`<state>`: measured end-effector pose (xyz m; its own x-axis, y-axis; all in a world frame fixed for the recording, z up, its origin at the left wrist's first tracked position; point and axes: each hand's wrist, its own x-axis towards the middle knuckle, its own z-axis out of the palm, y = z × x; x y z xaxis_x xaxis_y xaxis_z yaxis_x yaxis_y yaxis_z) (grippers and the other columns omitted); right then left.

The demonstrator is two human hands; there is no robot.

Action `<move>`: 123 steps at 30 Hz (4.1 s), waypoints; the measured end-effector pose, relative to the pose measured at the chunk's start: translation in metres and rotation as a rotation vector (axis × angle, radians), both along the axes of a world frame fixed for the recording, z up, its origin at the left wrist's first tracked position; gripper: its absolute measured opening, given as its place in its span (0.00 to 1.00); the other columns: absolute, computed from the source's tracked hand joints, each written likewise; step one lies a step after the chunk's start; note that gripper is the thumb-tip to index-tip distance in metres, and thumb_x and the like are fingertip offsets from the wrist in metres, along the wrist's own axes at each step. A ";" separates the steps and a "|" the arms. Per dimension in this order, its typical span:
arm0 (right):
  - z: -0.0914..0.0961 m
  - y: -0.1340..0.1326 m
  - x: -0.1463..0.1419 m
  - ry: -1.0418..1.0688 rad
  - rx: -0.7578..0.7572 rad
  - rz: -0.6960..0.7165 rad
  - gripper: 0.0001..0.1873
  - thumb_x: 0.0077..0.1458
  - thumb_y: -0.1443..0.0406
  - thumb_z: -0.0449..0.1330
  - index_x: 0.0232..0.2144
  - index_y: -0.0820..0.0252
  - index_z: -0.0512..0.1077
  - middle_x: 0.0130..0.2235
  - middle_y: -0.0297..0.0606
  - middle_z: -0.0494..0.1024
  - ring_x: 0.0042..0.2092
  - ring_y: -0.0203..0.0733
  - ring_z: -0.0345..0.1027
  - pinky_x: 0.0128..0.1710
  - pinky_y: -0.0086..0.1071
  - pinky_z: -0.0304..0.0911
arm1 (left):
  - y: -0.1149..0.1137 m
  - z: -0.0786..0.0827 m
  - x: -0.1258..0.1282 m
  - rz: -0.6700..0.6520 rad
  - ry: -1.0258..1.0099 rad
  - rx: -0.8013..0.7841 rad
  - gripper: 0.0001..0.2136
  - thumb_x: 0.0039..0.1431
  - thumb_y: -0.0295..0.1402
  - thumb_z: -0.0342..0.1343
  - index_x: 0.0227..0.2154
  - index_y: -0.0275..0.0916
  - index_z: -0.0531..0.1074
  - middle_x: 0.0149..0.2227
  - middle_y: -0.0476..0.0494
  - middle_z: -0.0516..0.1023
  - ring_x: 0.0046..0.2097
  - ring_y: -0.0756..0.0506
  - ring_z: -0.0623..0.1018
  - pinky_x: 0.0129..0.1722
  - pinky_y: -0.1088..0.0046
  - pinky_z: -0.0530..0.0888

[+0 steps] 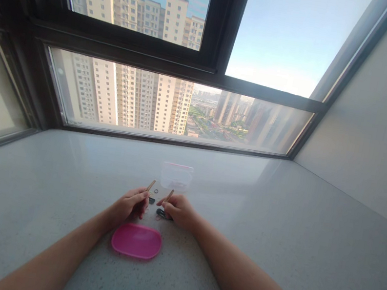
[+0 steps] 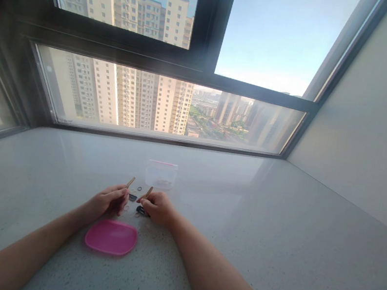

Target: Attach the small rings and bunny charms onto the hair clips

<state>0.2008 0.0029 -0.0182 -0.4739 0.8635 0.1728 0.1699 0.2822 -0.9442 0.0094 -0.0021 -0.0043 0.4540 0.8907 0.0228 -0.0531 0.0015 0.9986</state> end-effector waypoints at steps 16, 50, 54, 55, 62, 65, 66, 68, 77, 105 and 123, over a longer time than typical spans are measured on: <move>0.004 0.001 0.007 -0.097 0.055 -0.007 0.18 0.47 0.58 0.57 0.16 0.68 0.68 0.13 0.27 0.54 0.17 0.25 0.43 0.15 0.22 0.40 | -0.001 -0.002 0.000 0.025 0.036 0.001 0.13 0.53 0.42 0.49 0.23 0.36 0.60 0.16 0.54 0.66 0.15 0.53 0.67 0.14 0.80 0.57; 0.000 0.009 0.009 -0.001 -0.060 -0.031 0.18 0.47 0.55 0.57 0.20 0.67 0.69 0.11 0.26 0.58 0.14 0.26 0.47 0.13 0.22 0.42 | 0.004 -0.009 0.001 0.007 0.111 0.049 0.17 0.57 0.42 0.41 0.33 0.34 0.67 0.20 0.51 0.66 0.16 0.55 0.63 0.13 0.81 0.57; 0.000 0.008 0.008 0.015 -0.074 -0.018 0.17 0.48 0.57 0.56 0.20 0.66 0.69 0.11 0.26 0.57 0.14 0.26 0.46 0.13 0.22 0.42 | 0.003 -0.007 0.002 0.014 0.119 0.048 0.18 0.56 0.43 0.43 0.39 0.33 0.66 0.20 0.52 0.66 0.16 0.55 0.63 0.13 0.81 0.57; 0.000 0.008 0.008 0.022 -0.075 -0.016 0.17 0.48 0.57 0.56 0.20 0.66 0.69 0.11 0.26 0.57 0.14 0.26 0.46 0.13 0.22 0.42 | 0.003 -0.007 0.002 0.015 0.121 0.046 0.18 0.56 0.43 0.43 0.40 0.33 0.66 0.20 0.51 0.66 0.16 0.55 0.63 0.13 0.81 0.57; 0.002 0.008 0.012 0.089 -0.037 0.057 0.12 0.46 0.63 0.56 0.23 0.69 0.73 0.16 0.31 0.66 0.14 0.25 0.49 0.14 0.23 0.43 | 0.006 -0.010 0.000 0.002 0.117 0.021 0.19 0.56 0.40 0.41 0.42 0.32 0.68 0.22 0.50 0.65 0.19 0.53 0.64 0.15 0.80 0.57; 0.001 0.009 0.013 0.078 -0.025 0.031 0.11 0.46 0.67 0.55 0.26 0.70 0.75 0.15 0.30 0.66 0.15 0.25 0.48 0.15 0.23 0.43 | 0.005 -0.009 -0.001 0.003 0.131 0.032 0.19 0.56 0.40 0.41 0.40 0.32 0.70 0.22 0.50 0.63 0.20 0.53 0.62 0.16 0.80 0.55; 0.001 0.009 0.013 0.079 -0.018 0.024 0.11 0.45 0.67 0.55 0.28 0.70 0.75 0.15 0.30 0.65 0.15 0.26 0.49 0.15 0.22 0.44 | 0.004 -0.007 -0.002 0.011 0.138 0.035 0.19 0.56 0.40 0.41 0.40 0.33 0.70 0.22 0.51 0.62 0.19 0.54 0.60 0.16 0.80 0.54; 0.001 0.009 0.012 0.088 -0.003 0.015 0.12 0.45 0.67 0.55 0.31 0.69 0.75 0.16 0.29 0.65 0.17 0.27 0.52 0.17 0.22 0.47 | 0.002 -0.003 -0.003 0.021 0.146 0.016 0.20 0.55 0.42 0.43 0.43 0.34 0.69 0.21 0.53 0.58 0.19 0.54 0.56 0.17 0.79 0.53; -0.003 0.012 0.009 0.034 -0.066 -0.010 0.18 0.49 0.54 0.54 0.25 0.67 0.69 0.16 0.27 0.62 0.16 0.26 0.48 0.15 0.22 0.43 | 0.003 -0.001 -0.006 0.002 0.054 -0.065 0.26 0.52 0.43 0.51 0.52 0.34 0.62 0.20 0.55 0.56 0.21 0.54 0.57 0.20 0.79 0.56; 0.004 0.010 0.005 0.101 -0.062 0.059 0.19 0.45 0.60 0.59 0.39 0.67 0.71 0.23 0.31 0.63 0.25 0.29 0.51 0.24 0.24 0.48 | 0.010 -0.002 -0.005 0.005 0.045 -0.025 0.13 0.52 0.40 0.52 0.35 0.34 0.68 0.22 0.50 0.69 0.19 0.55 0.65 0.16 0.81 0.59; -0.006 0.014 0.007 0.074 -0.157 0.082 0.19 0.48 0.55 0.57 0.32 0.68 0.70 0.19 0.28 0.63 0.17 0.27 0.56 0.15 0.22 0.50 | 0.013 -0.005 -0.007 -0.016 0.064 -0.024 0.16 0.49 0.40 0.56 0.37 0.34 0.70 0.24 0.50 0.70 0.22 0.54 0.66 0.22 0.78 0.62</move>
<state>0.2080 0.0169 -0.0246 -0.5348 0.8415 0.0764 0.0805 0.1407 -0.9868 0.0025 0.0109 -0.0092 0.4676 0.8835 -0.0279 0.0107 0.0259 0.9996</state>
